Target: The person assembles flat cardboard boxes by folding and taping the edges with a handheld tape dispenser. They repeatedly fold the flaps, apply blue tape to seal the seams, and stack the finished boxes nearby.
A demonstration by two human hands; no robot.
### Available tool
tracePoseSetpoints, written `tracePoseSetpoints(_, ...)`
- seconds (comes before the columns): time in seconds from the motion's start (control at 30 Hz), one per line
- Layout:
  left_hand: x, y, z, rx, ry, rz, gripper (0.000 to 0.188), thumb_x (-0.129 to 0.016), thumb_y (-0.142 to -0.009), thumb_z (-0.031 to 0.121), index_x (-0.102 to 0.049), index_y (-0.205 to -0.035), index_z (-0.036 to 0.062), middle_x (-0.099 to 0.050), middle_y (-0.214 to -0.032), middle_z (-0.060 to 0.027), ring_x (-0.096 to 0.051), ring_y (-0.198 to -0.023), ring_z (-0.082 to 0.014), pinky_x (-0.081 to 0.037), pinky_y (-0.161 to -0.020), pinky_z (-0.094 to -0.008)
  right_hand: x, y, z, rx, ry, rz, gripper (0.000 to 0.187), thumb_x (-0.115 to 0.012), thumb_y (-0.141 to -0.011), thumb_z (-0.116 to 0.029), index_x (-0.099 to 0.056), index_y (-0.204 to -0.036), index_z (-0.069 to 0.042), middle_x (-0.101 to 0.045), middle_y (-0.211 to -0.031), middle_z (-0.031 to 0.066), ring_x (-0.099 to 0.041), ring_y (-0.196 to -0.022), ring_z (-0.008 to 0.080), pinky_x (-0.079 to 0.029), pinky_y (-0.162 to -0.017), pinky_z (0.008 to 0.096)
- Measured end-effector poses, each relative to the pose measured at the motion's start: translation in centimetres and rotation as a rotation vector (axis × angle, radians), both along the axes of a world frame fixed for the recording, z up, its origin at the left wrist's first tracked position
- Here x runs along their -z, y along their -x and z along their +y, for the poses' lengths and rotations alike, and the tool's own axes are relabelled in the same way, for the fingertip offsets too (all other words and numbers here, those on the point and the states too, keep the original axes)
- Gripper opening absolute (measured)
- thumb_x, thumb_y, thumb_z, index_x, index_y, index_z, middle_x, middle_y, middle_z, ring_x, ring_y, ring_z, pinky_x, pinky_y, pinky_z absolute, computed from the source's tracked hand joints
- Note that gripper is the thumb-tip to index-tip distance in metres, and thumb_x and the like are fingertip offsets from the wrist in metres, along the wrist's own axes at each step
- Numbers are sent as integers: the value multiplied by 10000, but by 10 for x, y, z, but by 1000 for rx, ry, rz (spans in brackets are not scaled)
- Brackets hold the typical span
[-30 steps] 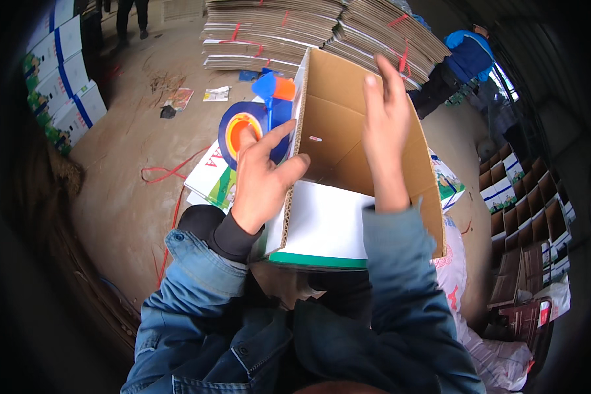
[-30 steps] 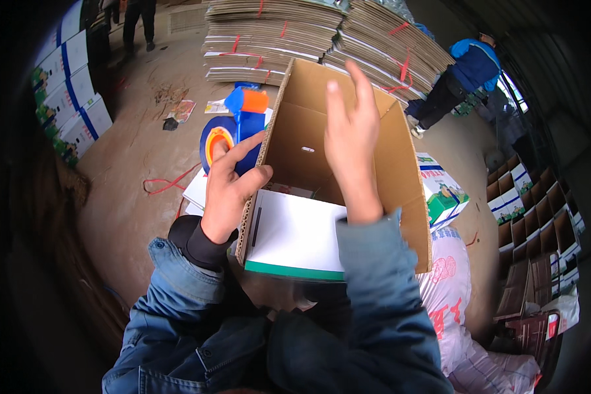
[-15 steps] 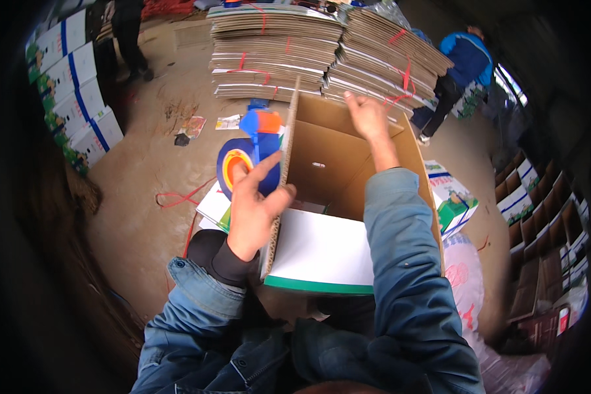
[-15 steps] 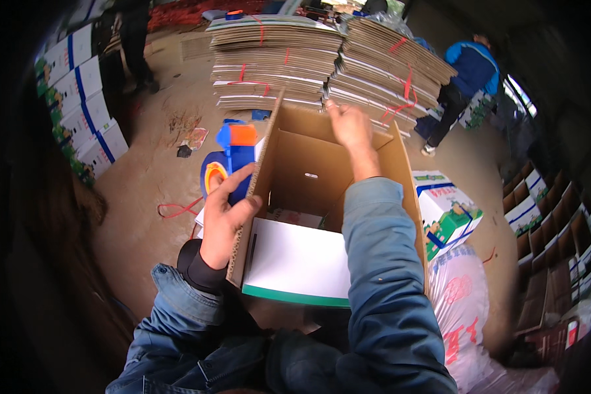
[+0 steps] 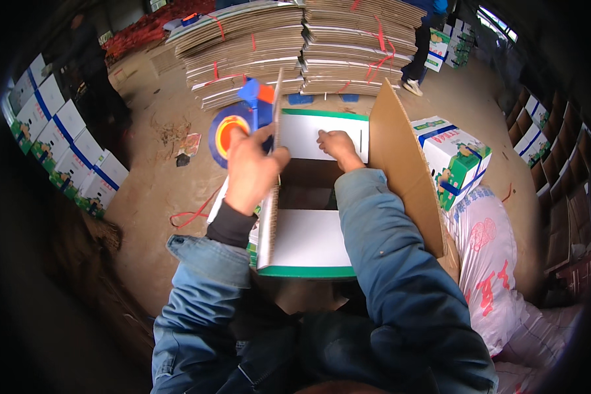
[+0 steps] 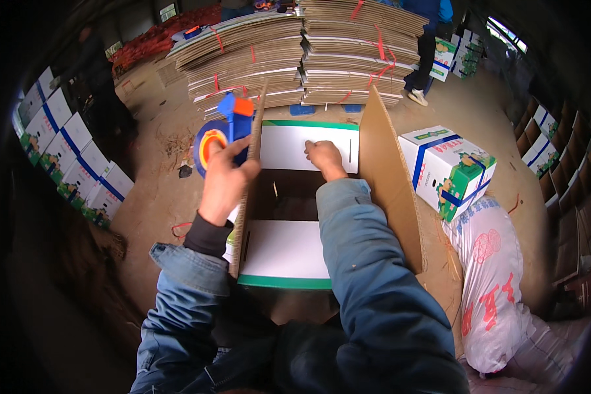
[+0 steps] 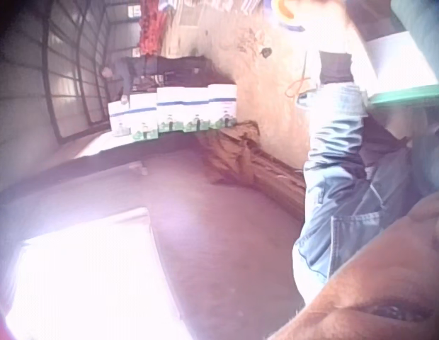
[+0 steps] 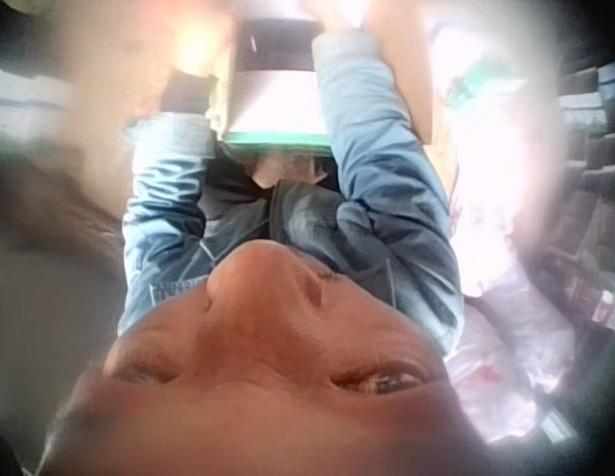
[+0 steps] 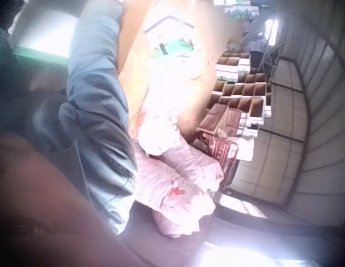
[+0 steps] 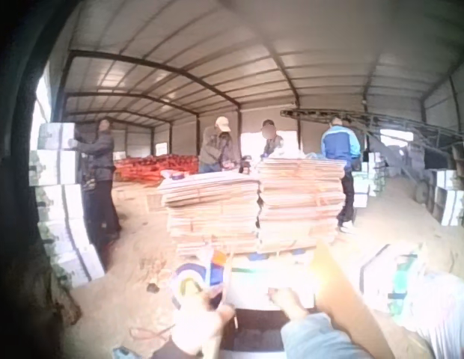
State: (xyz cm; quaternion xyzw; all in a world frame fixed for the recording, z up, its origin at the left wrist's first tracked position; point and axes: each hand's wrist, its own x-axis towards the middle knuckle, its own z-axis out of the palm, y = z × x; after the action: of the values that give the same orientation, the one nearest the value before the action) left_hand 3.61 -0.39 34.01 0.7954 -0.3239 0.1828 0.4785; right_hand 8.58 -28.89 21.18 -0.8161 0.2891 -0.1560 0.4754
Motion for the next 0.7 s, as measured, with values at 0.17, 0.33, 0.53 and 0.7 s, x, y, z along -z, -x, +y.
tracePoseSetpoints(0.17, 32, 50, -64, -51, -697, -494, 359, -656, -766, 235, -748, -969, -47, -534, -1257, -341, -497, -1200, -469, -342, -1082, -551, -32, 9, 3, 238, -915, -817, 219, -580, -1010, -187, -691, -931, -15, -699, -867, 85, -656, -752, 210, -530, -691, 364)
tracePoseSetpoints(0.33, 51, 46, -64, 25, -807, -508, 468, -663, -795, 311, -750, -1087, -44, -509, -1371, -310, -450, -1302, -420, -290, -1151, -485, -136, 74, 53, 493, -448, -1334, 248, -513, -1008, -36, -612, -1224, 35, -658, -1214, 148, -617, -1165, 227, -472, -1048, 341)
tracePoseSetpoints(0.53, 38, 6, -42, 217, -764, -521, 333, -730, -677, 304, -798, -841, 23, -564, -1210, -238, -484, -1210, -369, -353, -1072, -423, -189, 272, 175, -278, 174, -1166, 304, -558, -1014, -128, -609, -1247, 59, -629, -1304, 193, -570, -1276, 265, -394, -1130, 379)
tracePoseSetpoints(0.7, 45, -3, -28, 632, -547, -559, 326, -746, -603, 151, -797, -902, 33, -525, -1259, -231, -501, -1165, -397, -401, -1066, -464, -193, 343, 89, -262, 248, -755, 339, -639, -977, -189, -657, -1224, 43, -671, -1273, 187, -607, -1238, 271, -418, -1100, 395)
